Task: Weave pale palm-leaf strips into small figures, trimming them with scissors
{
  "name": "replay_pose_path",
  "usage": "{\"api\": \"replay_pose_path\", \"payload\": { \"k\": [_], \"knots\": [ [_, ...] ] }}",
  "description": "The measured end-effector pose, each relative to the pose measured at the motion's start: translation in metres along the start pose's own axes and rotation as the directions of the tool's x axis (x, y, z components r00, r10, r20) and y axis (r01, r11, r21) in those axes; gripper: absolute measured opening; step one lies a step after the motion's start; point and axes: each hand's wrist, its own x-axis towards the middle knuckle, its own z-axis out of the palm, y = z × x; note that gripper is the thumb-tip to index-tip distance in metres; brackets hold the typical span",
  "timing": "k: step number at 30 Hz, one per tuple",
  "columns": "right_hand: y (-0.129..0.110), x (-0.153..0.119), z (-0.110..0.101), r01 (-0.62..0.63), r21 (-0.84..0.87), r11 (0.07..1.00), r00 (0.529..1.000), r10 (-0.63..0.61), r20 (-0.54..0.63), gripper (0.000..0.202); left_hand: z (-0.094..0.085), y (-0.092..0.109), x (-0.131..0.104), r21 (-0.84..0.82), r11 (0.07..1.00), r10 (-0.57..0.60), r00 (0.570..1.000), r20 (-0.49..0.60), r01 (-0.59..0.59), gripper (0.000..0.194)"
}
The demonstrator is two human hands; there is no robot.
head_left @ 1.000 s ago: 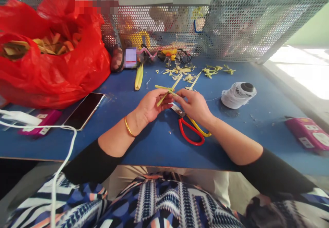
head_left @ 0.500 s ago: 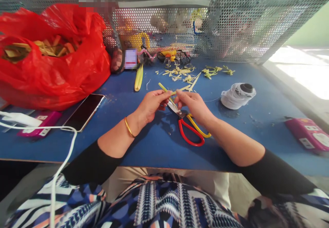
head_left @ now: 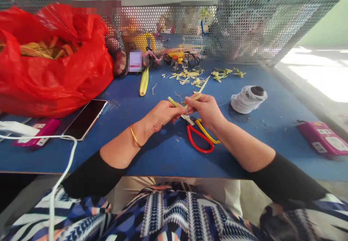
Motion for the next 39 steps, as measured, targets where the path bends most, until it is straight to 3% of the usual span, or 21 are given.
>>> {"api": "replay_pose_path", "payload": {
  "k": [3, 5, 8, 10, 15, 22, 26, 29, 32, 35, 37, 39],
  "knots": [
    [-0.008, 0.004, -0.008, 0.131, -0.246, 0.961, 0.991, -0.137, -0.008, 0.013, 0.000, 0.000, -0.002, 0.034, 0.999, -0.010, 0.999, 0.040, 0.009, 0.013],
    [-0.014, 0.003, -0.010, 0.217, -0.372, 0.902, 0.976, -0.212, 0.055, 0.011, 0.002, 0.001, -0.004, 0.063, 0.998, -0.020, 0.996, 0.085, 0.015, 0.016],
    [-0.018, -0.004, -0.009, 0.194, -0.400, 0.896, 0.969, -0.111, 0.223, 0.020, 0.005, 0.002, -0.006, 0.126, 0.992, -0.035, 0.992, 0.123, 0.019, 0.022],
    [-0.017, -0.008, -0.006, 0.113, -0.346, 0.931, 0.966, -0.021, 0.258, 0.022, 0.007, 0.001, -0.007, 0.151, 0.988, -0.041, 0.991, 0.124, 0.022, 0.024],
    [-0.011, -0.009, -0.001, -0.009, -0.189, 0.982, 0.983, 0.043, 0.177, 0.022, 0.007, -0.002, -0.007, 0.178, 0.984, -0.006, 0.991, 0.134, -0.018, 0.026],
    [-0.006, -0.013, 0.005, 0.103, -0.236, 0.966, 0.995, -0.102, 0.019, 0.022, 0.006, 0.001, -0.009, 0.181, 0.983, 0.003, 0.980, 0.198, -0.039, 0.022],
    [-0.010, -0.005, -0.003, 0.184, -0.339, 0.923, 0.982, -0.187, 0.023, 0.019, 0.006, 0.000, -0.007, 0.063, 0.998, -0.028, 0.993, 0.119, 0.020, 0.031],
    [-0.012, 0.007, -0.012, 0.230, -0.347, 0.909, 0.955, -0.279, -0.098, 0.016, 0.002, 0.000, -0.004, -0.079, 0.994, -0.067, 0.996, 0.059, 0.071, 0.041],
    [-0.010, 0.013, -0.015, 0.086, -0.166, 0.982, 0.968, -0.122, -0.218, 0.026, -0.003, 0.003, -0.001, -0.194, 0.976, -0.095, 0.995, 0.032, 0.099, 0.044],
    [-0.007, 0.009, -0.011, -0.132, 0.052, 0.990, 0.991, 0.133, -0.004, 0.040, -0.003, 0.004, -0.002, -0.239, 0.965, -0.113, 0.994, -0.002, 0.110, 0.035],
    [-0.006, 0.004, -0.007, -0.188, 0.119, 0.975, 0.975, 0.171, 0.143, 0.042, -0.001, 0.003, -0.003, -0.222, 0.968, -0.125, 0.992, -0.011, 0.120, 0.026],
    [-0.004, 0.000, -0.004, -0.165, 0.146, 0.975, 0.976, 0.140, 0.168, 0.039, 0.002, 0.001, -0.003, -0.190, 0.974, -0.125, 0.992, -0.004, 0.122, 0.018]
  ]
}}
